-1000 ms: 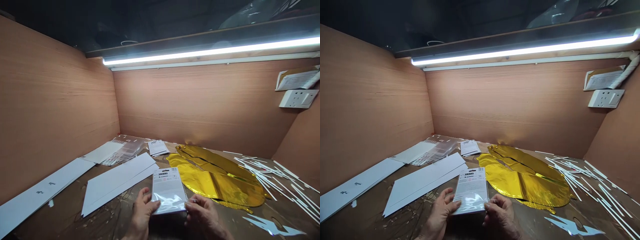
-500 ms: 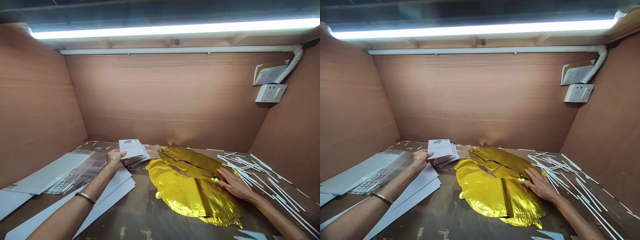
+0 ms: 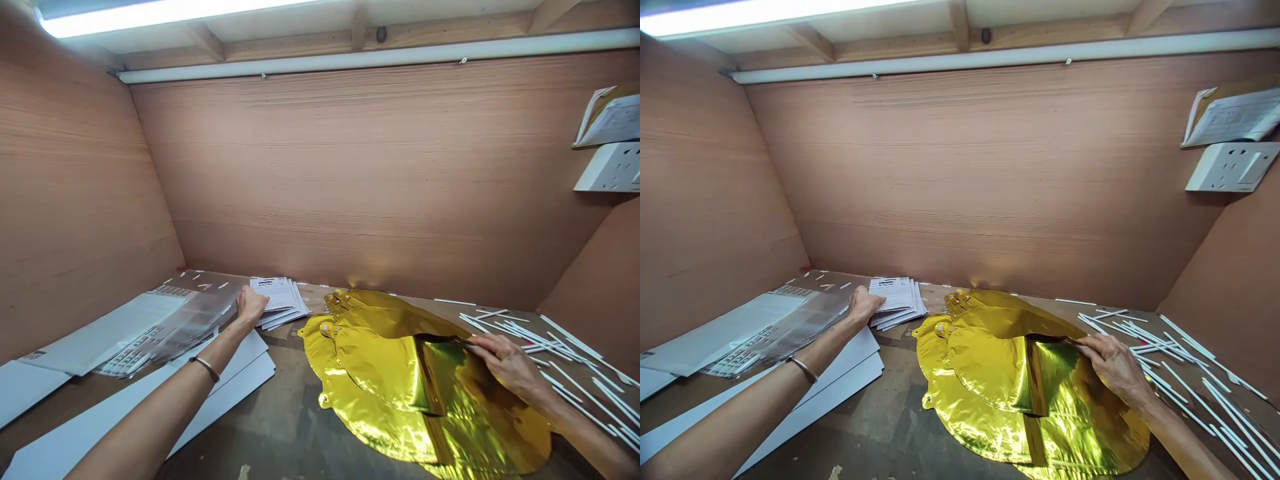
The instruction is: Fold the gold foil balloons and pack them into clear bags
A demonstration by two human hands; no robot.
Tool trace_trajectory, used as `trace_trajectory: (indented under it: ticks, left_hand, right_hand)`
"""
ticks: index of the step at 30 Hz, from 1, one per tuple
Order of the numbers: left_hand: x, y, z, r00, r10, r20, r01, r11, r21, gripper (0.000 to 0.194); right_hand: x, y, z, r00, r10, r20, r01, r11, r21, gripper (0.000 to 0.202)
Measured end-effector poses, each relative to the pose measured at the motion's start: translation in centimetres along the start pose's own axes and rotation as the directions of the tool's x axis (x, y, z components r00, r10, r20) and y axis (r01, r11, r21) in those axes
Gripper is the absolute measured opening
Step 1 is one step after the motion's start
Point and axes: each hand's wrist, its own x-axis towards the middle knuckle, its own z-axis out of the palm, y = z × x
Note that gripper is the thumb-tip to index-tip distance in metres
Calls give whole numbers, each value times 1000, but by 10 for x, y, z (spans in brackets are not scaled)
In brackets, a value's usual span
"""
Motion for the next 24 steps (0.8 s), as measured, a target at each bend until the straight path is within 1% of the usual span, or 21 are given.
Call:
trace_trajectory:
  ticks: [1,2,3,4,5,7,8,9,10,11,12,14,15,16,18,20,22,24]
  left_hand:
    - [-6,6,0,995,93,30,-94,995,35,28]
    - [-15,12,2,980,183,81,-189,980,69,29]
    - [-26,17,6,952,268,148,-283,955,91,29]
    - [-39,22,12,913,341,224,-368,926,91,29]
    - [-55,26,19,864,399,306,-440,895,77,31]
    - [-90,34,36,739,493,459,-565,825,25,41]
    - [-108,37,45,650,535,539,-628,778,-15,47]
    - [-125,41,53,522,599,608,-722,689,-59,53]
    - [-140,45,61,433,623,651,-774,628,-85,57]
    - [-153,50,68,374,628,682,-798,593,-108,59]
    - [-162,55,72,330,622,710,-808,575,-128,56]
    - [-174,66,76,300,586,753,-790,594,-148,37]
    - [-176,72,75,291,570,768,-782,604,-152,27]
    - [-177,76,72,289,559,777,-780,609,-147,21]
    - [-176,83,62,306,551,776,-792,600,-114,21]
    - [-175,87,47,328,540,775,-810,583,-63,23]
    - [-172,90,29,352,523,776,-829,559,-1,24]
    - [-168,92,9,376,504,777,-848,525,71,22]
  right_hand:
    - [4,-4,-7,999,-33,-10,33,999,-30,27]
    - [9,-8,-15,998,-65,-19,64,996,-60,27]
    - [13,-14,-24,995,-95,-27,93,992,-90,26]
    - [18,-22,-33,992,-124,-34,119,986,-117,26]
    - [23,-31,-43,988,-151,-38,145,980,-138,25]
    - [33,-53,-67,972,-230,-44,218,958,-188,25]
    - [38,-67,-80,958,-283,-53,265,938,-224,25]
    - [42,-82,-93,937,-344,-63,316,910,-267,25]
    - [46,-97,-108,909,-410,-74,369,875,-314,26]
    - [50,-112,-122,877,-473,-81,418,836,-356,26]
    - [53,-127,-137,844,-531,-82,463,796,-389,26]
    - [57,-155,-165,786,-613,-80,527,732,-432,26]
    - [59,-166,-179,762,-642,-82,545,705,-453,26]
    - [60,-177,-191,743,-664,-86,555,683,-476,25]
    - [62,-193,-214,707,-700,-99,562,642,-522,25]
    - [63,-205,-233,674,-732,-99,570,600,-562,25]
    - [61,-212,-248,651,-756,-69,596,565,-570,25]
    - [56,-215,-258,639,-769,-17,645,548,-533,23]
